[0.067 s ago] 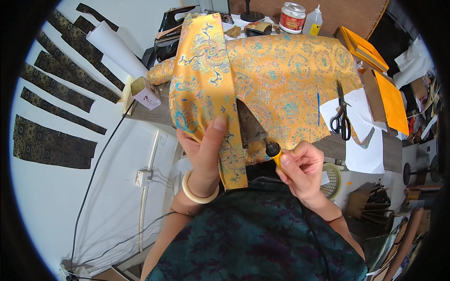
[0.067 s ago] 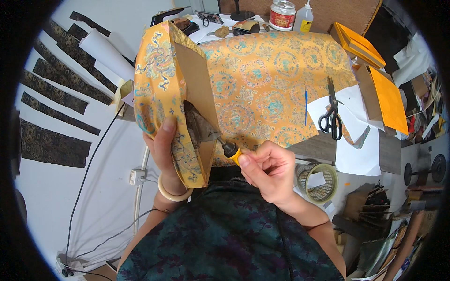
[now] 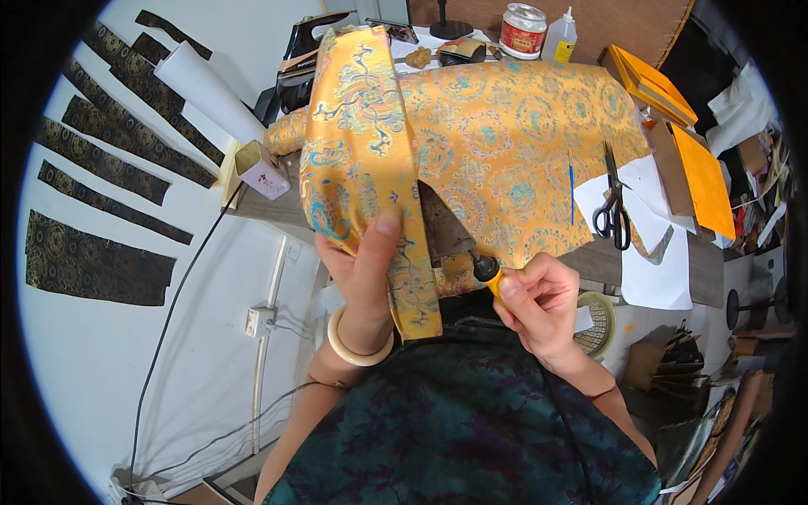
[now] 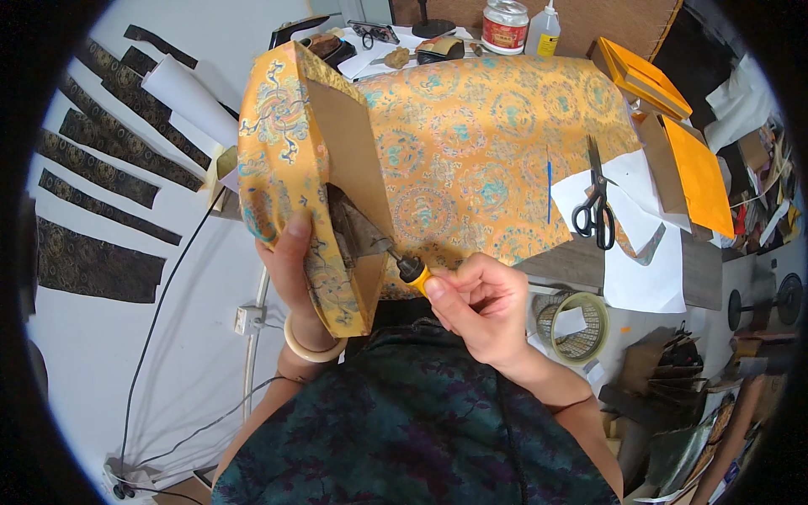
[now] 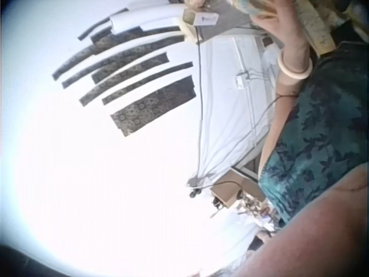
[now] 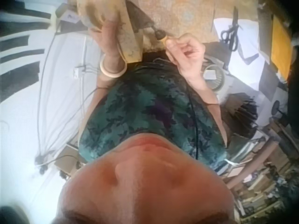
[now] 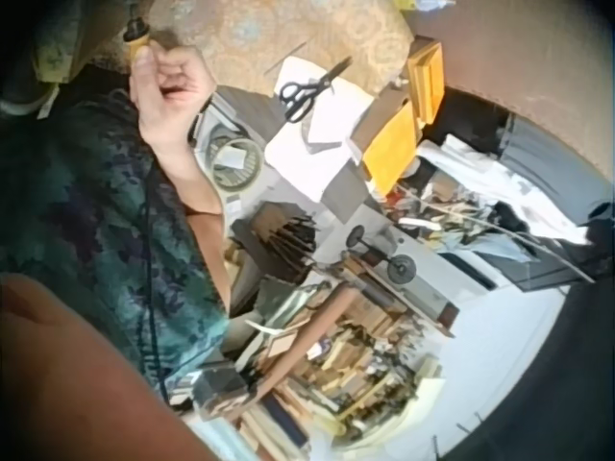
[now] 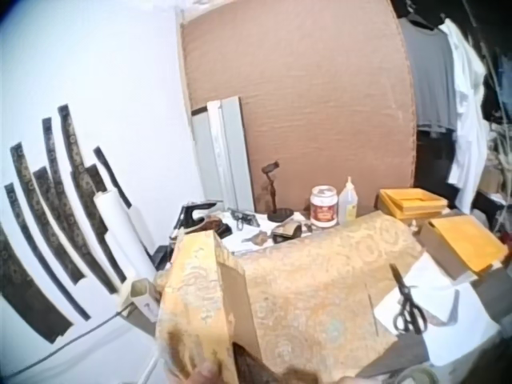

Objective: The person uses a hot knife to seal the edges of a yellow patterned fabric, then irons the fabric over a cardboard frame. They trim excess fabric with scissors and continue sealing the edges with the hot knife.

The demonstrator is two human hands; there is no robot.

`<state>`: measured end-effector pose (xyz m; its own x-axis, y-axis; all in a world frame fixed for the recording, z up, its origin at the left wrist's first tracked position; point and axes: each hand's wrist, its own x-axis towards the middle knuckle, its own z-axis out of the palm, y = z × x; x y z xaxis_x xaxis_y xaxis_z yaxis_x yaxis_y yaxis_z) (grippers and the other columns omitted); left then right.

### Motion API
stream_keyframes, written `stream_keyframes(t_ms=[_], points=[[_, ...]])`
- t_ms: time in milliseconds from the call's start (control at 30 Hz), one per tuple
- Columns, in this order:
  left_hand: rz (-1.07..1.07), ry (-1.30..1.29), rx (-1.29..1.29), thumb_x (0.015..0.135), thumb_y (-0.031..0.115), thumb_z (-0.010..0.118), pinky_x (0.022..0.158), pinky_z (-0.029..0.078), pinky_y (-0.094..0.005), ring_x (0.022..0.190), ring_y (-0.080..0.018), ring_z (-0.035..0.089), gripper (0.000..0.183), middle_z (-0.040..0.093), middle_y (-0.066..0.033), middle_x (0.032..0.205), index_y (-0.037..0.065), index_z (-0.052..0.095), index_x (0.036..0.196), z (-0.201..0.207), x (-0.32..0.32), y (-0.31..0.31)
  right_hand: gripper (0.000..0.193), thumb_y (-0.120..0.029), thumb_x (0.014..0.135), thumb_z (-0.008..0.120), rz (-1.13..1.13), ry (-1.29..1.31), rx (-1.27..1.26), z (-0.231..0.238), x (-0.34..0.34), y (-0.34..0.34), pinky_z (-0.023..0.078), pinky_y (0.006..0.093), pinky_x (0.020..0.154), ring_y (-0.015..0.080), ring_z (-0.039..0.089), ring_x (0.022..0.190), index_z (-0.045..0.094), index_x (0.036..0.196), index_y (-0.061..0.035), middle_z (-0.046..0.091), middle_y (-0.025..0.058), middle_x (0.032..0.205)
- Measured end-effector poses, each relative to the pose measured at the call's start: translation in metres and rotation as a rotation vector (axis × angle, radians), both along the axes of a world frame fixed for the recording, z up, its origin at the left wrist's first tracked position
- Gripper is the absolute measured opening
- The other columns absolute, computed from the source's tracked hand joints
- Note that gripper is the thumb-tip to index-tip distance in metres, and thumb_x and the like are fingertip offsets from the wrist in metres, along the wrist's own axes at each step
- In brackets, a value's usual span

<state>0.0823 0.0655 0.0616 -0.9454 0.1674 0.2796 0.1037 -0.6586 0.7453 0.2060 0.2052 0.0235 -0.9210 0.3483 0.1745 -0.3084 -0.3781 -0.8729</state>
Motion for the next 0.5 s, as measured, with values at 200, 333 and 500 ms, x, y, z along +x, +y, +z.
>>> stream_keyframes(t_ms=[200,333,500], points=[[0.076,0.075,-0.129,0.091,0.021,0.059,0.088,0.054,-0.033,0.103,-0.0203,0.066,0.05,0.066,-0.0133,0.117,-0.004,0.051,0.133,-0.002,-0.002,0.003,0.01,0.003,0.098,0.063,-0.028,0.023,-0.036,-0.009,0.001,0.001,0.033,0.0202,0.046,0.0025,0.047,0.052,0.057,0.09,-0.0002,0.059,0.0014,0.065],[-0.015,0.049,0.005,0.092,0.006,0.065,0.083,0.055,-0.0302,0.096,-0.0161,0.068,0.038,0.069,-0.0105,0.114,-0.003,0.056,0.128,-0.001,-0.002,0.002,0.009,0.002,0.098,0.064,-0.011,0.093,-0.024,0.0,-0.001,0.001,0.034,0.0195,0.047,0.0019,0.048,0.053,0.058,0.091,0.0002,0.061,0.0017,0.068],[0.012,0.023,0.007,0.091,0.007,0.064,0.083,0.055,-0.0305,0.096,-0.0169,0.068,0.04,0.068,-0.0106,0.114,-0.003,0.055,0.129,-0.002,-0.001,0.003,0.007,0.001,0.098,0.064,0.034,0.063,0.029,-0.008,-0.004,0.008,0.036,0.0193,0.048,0.0011,0.048,0.053,0.059,0.093,0.0006,0.061,0.0017,0.068]])
